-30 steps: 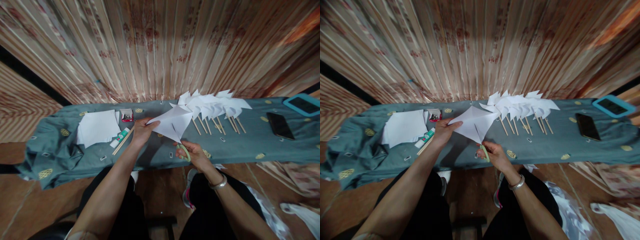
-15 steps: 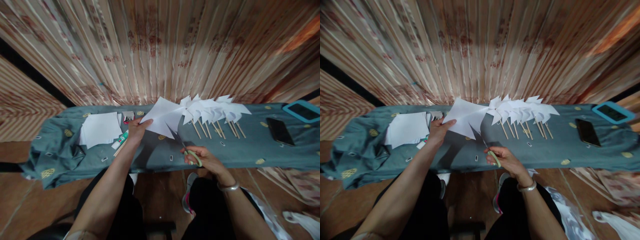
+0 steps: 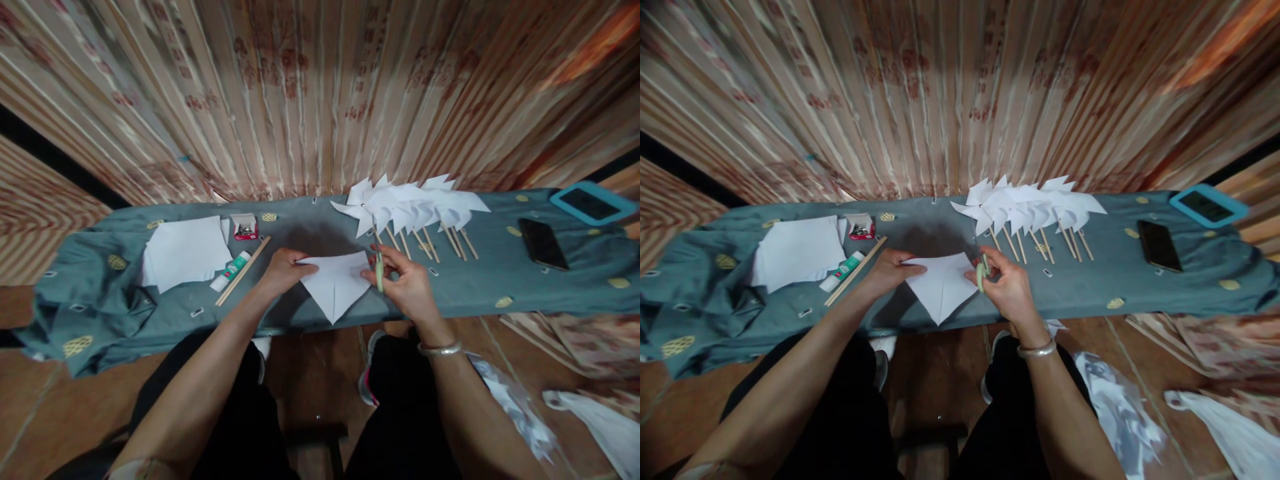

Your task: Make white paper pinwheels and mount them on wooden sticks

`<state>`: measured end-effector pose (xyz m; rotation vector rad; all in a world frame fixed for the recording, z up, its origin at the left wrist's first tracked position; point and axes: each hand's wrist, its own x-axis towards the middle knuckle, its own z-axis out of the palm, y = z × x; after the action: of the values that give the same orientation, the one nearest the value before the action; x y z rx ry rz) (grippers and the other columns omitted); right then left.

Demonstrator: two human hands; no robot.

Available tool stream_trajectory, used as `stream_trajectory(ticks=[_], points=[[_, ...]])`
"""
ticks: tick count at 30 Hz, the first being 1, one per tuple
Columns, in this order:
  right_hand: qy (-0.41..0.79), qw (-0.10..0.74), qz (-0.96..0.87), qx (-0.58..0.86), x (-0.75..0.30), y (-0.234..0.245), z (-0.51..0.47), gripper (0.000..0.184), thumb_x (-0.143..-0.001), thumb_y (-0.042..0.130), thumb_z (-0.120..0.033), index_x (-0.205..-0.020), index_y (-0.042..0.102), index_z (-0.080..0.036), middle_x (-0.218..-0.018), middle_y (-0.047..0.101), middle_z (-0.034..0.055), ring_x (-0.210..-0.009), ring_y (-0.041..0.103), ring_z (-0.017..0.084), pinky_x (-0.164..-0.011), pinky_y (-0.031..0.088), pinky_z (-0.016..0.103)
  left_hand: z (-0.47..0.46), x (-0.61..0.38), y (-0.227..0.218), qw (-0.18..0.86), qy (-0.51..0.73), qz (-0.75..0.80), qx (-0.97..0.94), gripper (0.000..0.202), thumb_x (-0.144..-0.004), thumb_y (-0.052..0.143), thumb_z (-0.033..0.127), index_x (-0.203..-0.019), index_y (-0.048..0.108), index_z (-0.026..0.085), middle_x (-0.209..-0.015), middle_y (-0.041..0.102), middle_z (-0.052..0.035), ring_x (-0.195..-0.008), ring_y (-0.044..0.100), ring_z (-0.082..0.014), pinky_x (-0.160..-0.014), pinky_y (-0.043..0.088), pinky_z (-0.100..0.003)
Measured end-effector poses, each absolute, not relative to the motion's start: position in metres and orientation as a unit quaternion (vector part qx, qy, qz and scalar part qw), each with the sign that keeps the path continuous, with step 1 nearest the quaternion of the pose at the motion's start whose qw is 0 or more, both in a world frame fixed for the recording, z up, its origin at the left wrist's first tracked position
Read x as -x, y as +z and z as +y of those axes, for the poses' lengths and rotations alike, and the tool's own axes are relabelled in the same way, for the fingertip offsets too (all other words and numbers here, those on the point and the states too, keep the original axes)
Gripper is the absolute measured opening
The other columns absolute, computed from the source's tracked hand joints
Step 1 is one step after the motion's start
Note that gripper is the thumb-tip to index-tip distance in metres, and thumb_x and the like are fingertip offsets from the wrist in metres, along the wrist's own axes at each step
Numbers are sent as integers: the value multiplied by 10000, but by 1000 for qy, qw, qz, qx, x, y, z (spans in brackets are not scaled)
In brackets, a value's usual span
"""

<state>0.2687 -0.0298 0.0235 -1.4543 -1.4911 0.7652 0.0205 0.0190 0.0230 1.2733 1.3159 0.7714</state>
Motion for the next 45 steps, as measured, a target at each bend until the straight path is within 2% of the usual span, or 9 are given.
stream_trajectory(ticks=[4, 7, 10, 14, 17, 21, 28, 38, 45], points=[[279, 421, -618, 603, -265, 21, -26, 480, -685, 755, -420, -1108, 698, -201, -702, 671, -10, -591, 547, 135, -619, 448, 283, 18, -24, 24, 546, 307, 545, -558, 172, -537, 770, 286, -638, 743, 150, -536, 632, 21, -536, 570, -150, -527, 380, -240], [303, 462, -580, 599, -262, 18, -19, 480, -657, 766, -421, -1072, 702, -189, -616, 616, -43, -556, 513, 120, -584, 425, 266, 18, -25, 28, 566, 384, 517, -515, 388, -553, 821, 356, -879, 772, 150, -700, 722, -26, -679, 648, -202, -645, 468, -285], [345, 544, -490, 587, -257, 17, -11, 503, -575, 805, -451, -984, 697, -178, -555, 561, -75, -536, 482, 109, -574, 416, 263, 18, -24, 32, 602, 482, 460, -441, 601, -616, 820, 429, -1150, 695, 183, -958, 756, -79, -899, 684, -243, -810, 504, -342], [388, 617, -385, 566, -251, 20, -1, 522, -472, 857, -429, -889, 663, -183, -571, 579, -80, -544, 472, 97, -577, 416, 254, 11, -28, 29, 667, 503, 397, -380, 709, -663, 804, 437, -1293, 579, 202, -1320, 626, -144, -1226, 577, -293, -1000, 449, -418], [396, 630, -372, 555, -244, 21, 3, 501, -485, 858, -409, -882, 651, -184, -560, 555, -94, -537, 451, 86, -570, 402, 242, 0, -42, 23, 687, 489, 394, -365, 843, -628, 834, 379, -1375, 483, 207, -1413, 542, -166, -1301, 516, -317, -1070, 390, -465], [407, 624, -382, 546, -229, 18, 4, 503, -509, 843, -425, -907, 640, -193, -526, 500, -111, -520, 419, 88, -547, 385, 240, -15, -70, 17, 692, 482, 380, -379, 868, -558, 860, 288, -1336, 485, 204, -1324, 609, -144, -1186, 604, -294, -1043, 425, -455], [433, 588, -410, 545, -210, 12, 5, 525, -552, 796, -518, -951, 639, -214, -599, 592, -55, -584, 500, 134, -581, 417, 270, -9, -79, 16, 601, 529, 455, -390, 379, -570, 807, 304, -891, 664, 162, -990, 745, -95, -976, 689, -266, -936, 499, -407], [456, 585, -418, 523, -208, 17, 0, 505, -539, 828, -498, -912, 655, -205, -605, 602, -50, -582, 511, 128, -577, 437, 267, -1, -60, 12, 541, 574, 487, -375, 399, -634, 743, 257, -1019, 676, 172, -1072, 732, -90, -1052, 659, -275, -949, 506, -408], [490, 462, -526, 519, -211, 17, -20, 550, -633, 767, -587, -996, 668, -187, -741, 684, 22, -674, 611, 175, -611, 477, 282, 20, -43, 21, 499, 625, 487, -352, 325, -635, 745, 215, -950, 680, 167, -1008, 740, -81, -1016, 665, -251, -934, 520, -376]])
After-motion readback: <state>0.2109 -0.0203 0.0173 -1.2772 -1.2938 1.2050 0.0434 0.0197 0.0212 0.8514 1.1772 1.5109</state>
